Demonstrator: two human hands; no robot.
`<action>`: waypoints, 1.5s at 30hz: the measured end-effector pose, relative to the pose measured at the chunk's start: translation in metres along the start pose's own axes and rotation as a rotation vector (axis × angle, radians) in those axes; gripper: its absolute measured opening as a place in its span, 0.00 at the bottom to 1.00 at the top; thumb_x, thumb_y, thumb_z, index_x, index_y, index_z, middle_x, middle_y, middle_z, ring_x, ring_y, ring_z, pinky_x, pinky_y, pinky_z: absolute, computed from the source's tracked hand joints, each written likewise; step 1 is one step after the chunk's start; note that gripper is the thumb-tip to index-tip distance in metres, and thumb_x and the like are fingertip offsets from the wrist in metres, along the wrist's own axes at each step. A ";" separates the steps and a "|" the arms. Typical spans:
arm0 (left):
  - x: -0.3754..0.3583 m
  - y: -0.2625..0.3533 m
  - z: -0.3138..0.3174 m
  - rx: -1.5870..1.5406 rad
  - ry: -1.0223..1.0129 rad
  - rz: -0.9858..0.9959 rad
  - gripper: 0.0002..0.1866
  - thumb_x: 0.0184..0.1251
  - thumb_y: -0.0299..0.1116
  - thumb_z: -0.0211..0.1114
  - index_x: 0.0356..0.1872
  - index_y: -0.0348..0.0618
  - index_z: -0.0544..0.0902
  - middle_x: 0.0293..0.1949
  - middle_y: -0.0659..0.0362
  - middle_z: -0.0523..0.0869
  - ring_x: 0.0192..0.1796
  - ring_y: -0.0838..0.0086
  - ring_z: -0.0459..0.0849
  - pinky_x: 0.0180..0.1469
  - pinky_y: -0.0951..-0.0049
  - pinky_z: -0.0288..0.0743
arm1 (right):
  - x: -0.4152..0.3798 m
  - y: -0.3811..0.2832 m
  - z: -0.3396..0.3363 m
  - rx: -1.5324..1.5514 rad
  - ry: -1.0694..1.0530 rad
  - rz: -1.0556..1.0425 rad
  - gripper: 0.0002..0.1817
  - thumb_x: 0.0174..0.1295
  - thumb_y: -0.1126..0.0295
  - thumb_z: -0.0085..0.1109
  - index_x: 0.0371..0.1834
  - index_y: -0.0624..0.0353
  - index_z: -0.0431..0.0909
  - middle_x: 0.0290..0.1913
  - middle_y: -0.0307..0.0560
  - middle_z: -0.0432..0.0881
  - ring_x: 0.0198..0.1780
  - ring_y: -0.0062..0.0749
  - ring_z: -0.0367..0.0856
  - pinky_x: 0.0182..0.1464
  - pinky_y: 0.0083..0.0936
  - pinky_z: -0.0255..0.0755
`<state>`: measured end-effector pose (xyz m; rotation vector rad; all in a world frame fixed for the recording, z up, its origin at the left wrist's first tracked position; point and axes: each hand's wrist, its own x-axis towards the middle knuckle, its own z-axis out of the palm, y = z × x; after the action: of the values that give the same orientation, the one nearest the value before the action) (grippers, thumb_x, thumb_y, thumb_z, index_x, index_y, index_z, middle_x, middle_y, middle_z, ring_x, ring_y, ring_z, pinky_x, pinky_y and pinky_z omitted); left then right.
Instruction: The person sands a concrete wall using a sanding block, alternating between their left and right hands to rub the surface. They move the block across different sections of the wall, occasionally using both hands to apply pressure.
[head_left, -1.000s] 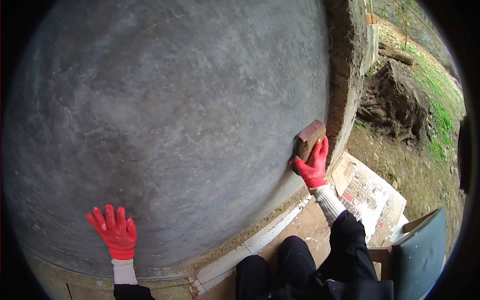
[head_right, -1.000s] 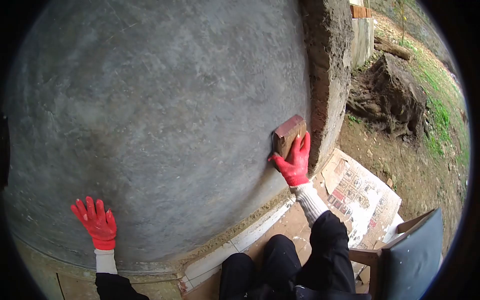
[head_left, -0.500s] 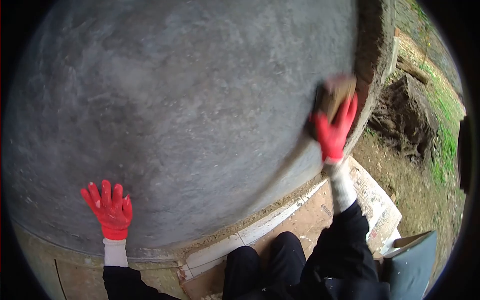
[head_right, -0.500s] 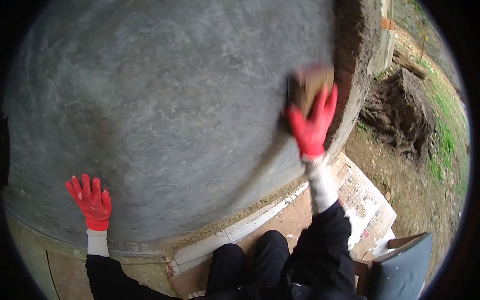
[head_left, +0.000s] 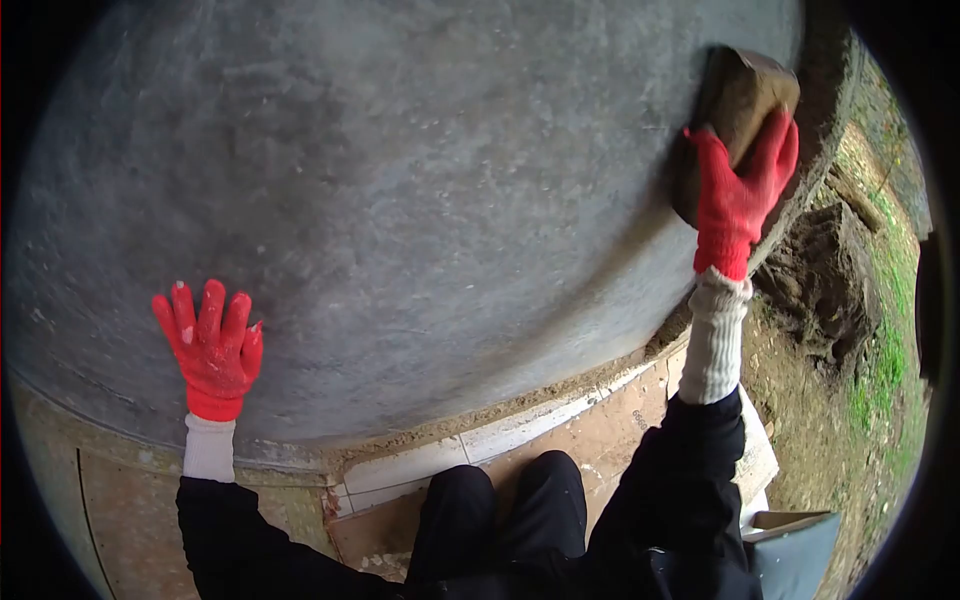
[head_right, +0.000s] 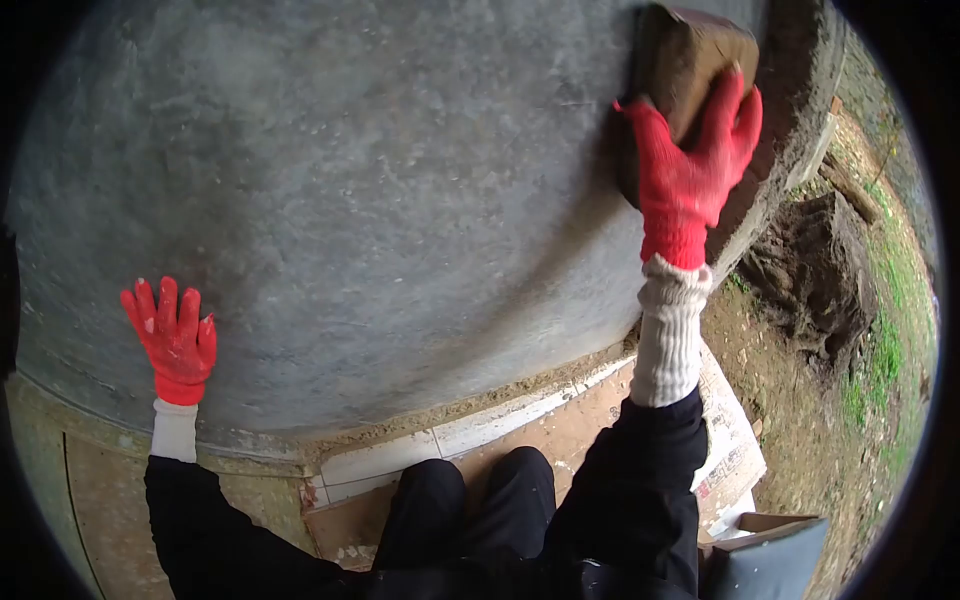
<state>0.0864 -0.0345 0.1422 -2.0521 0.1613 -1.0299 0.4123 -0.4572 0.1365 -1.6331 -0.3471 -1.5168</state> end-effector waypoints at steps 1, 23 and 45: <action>0.001 0.001 -0.001 -0.002 -0.010 0.003 0.16 0.63 0.44 0.60 0.48 0.48 0.79 0.59 0.52 0.74 0.67 0.40 0.62 0.66 0.29 0.52 | -0.016 -0.003 -0.005 0.010 -0.044 0.058 0.46 0.51 0.65 0.73 0.72 0.66 0.60 0.72 0.62 0.59 0.73 0.48 0.57 0.72 0.33 0.55; -0.002 -0.002 -0.002 -0.033 -0.003 0.038 0.18 0.66 0.40 0.59 0.54 0.44 0.78 0.68 0.50 0.68 0.73 0.40 0.56 0.71 0.31 0.47 | -0.180 0.004 -0.031 0.062 -0.244 -0.085 0.52 0.56 0.60 0.71 0.80 0.43 0.46 0.78 0.63 0.42 0.76 0.61 0.50 0.71 0.52 0.56; -0.005 -0.001 0.000 -0.077 -0.003 0.000 0.20 0.64 0.42 0.62 0.57 0.55 0.79 0.68 0.59 0.69 0.72 0.46 0.60 0.65 0.33 0.53 | -0.343 0.029 -0.063 -0.036 -0.534 -0.059 0.58 0.58 0.47 0.68 0.81 0.38 0.31 0.78 0.72 0.31 0.78 0.70 0.32 0.73 0.60 0.45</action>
<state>0.0827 -0.0318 0.1401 -2.1231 0.2017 -1.0351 0.3132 -0.4043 -0.1954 -2.0604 -0.6627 -1.1106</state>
